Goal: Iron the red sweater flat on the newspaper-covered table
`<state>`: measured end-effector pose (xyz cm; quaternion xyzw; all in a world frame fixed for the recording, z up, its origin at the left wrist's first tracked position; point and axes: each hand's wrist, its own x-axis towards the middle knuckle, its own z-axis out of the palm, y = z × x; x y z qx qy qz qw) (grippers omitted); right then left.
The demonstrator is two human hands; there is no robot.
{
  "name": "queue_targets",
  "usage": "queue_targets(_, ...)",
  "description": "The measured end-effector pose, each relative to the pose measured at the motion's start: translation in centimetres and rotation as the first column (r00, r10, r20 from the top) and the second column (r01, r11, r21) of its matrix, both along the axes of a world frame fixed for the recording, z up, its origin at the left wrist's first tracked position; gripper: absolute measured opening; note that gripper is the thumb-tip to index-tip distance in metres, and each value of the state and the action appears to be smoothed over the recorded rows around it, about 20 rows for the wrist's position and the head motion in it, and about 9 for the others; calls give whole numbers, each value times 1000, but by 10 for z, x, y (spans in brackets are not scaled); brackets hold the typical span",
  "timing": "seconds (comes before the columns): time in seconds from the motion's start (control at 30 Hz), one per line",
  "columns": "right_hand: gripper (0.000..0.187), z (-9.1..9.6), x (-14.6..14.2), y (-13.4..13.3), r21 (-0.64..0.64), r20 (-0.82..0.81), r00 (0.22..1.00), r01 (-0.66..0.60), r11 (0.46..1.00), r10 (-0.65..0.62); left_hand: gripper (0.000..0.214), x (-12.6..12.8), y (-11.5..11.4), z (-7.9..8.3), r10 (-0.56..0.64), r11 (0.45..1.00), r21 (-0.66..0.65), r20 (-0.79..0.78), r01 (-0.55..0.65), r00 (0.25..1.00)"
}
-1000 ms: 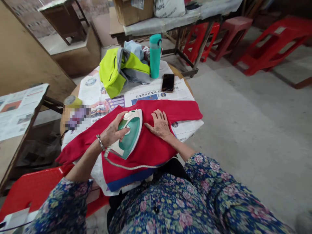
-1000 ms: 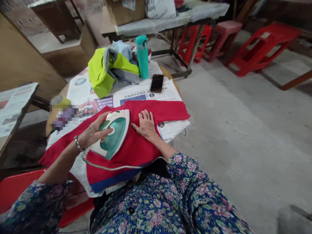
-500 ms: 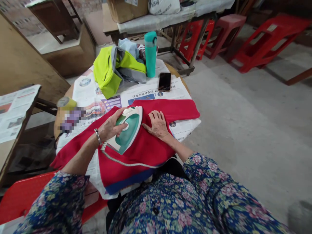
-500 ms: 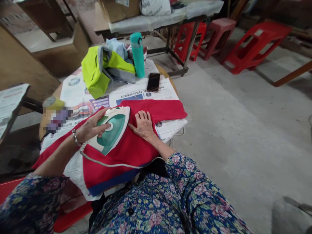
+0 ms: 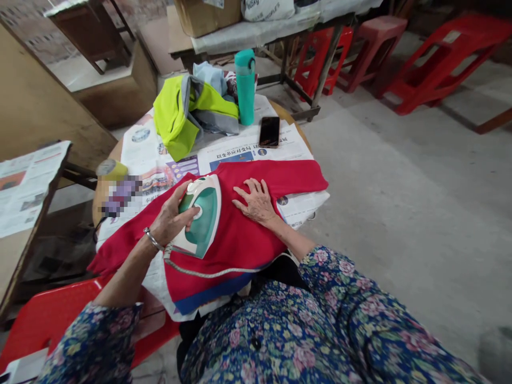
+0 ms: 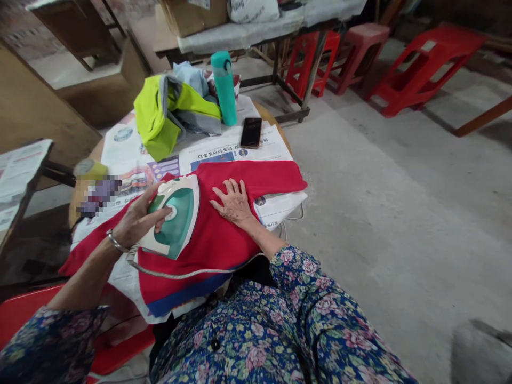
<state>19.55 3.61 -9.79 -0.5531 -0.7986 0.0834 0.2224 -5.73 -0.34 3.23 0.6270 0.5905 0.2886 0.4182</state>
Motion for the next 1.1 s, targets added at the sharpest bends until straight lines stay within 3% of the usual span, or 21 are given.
queue_targets(0.33,46,4,0,-1,-19,23,999,-24,1000,24,99,7,-4,7,-27,1000,1,-6,27,1000)
queue_targets(0.63,46,8,1,-1,-42,25,999,-26,999,27,94,10,9,7,-104,995,-9,-18,104,994)
queue_targets(0.9,46,11,0,-3,-47,25,1000,-15,999,16,93,15,9,10,-74,997,-24,-25,73,997)
queue_targets(1.1,49,7,1,-3,-43,18,1000,-14,999,15,92,18,13,9,-84,993,-74,72,89,994)
